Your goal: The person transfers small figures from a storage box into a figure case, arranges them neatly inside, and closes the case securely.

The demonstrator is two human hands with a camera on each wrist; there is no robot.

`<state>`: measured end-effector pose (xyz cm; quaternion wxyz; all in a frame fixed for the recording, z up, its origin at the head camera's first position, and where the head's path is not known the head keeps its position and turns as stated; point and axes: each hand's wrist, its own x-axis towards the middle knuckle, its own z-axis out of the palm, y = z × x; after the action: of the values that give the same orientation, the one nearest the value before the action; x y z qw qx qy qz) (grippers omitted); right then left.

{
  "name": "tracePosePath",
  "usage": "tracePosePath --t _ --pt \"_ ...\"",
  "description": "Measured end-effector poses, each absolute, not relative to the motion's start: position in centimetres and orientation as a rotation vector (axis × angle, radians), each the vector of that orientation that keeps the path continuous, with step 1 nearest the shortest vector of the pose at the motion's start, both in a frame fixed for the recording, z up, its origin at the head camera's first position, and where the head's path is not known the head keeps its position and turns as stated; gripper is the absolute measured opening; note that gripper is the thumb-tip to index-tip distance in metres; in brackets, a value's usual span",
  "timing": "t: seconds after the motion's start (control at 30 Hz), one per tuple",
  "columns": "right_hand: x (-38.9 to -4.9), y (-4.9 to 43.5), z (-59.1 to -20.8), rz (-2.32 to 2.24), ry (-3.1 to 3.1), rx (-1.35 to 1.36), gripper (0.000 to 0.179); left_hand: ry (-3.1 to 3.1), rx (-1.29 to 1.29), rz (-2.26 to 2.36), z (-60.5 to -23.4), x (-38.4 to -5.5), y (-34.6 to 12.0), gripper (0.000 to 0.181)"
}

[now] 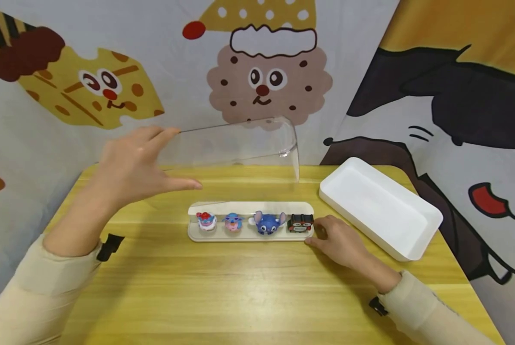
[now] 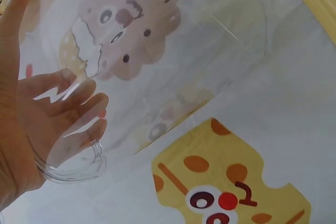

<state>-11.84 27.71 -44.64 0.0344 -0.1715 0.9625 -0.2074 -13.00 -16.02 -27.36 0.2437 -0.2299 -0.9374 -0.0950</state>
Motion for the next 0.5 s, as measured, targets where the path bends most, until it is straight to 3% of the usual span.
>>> tracePosePath --t 0.5 --pt "-11.7 27.7 -44.6 -0.674 2.950 -0.550 0.038 -2.502 -0.760 -0.278 -27.9 -13.1 -13.6 0.111"
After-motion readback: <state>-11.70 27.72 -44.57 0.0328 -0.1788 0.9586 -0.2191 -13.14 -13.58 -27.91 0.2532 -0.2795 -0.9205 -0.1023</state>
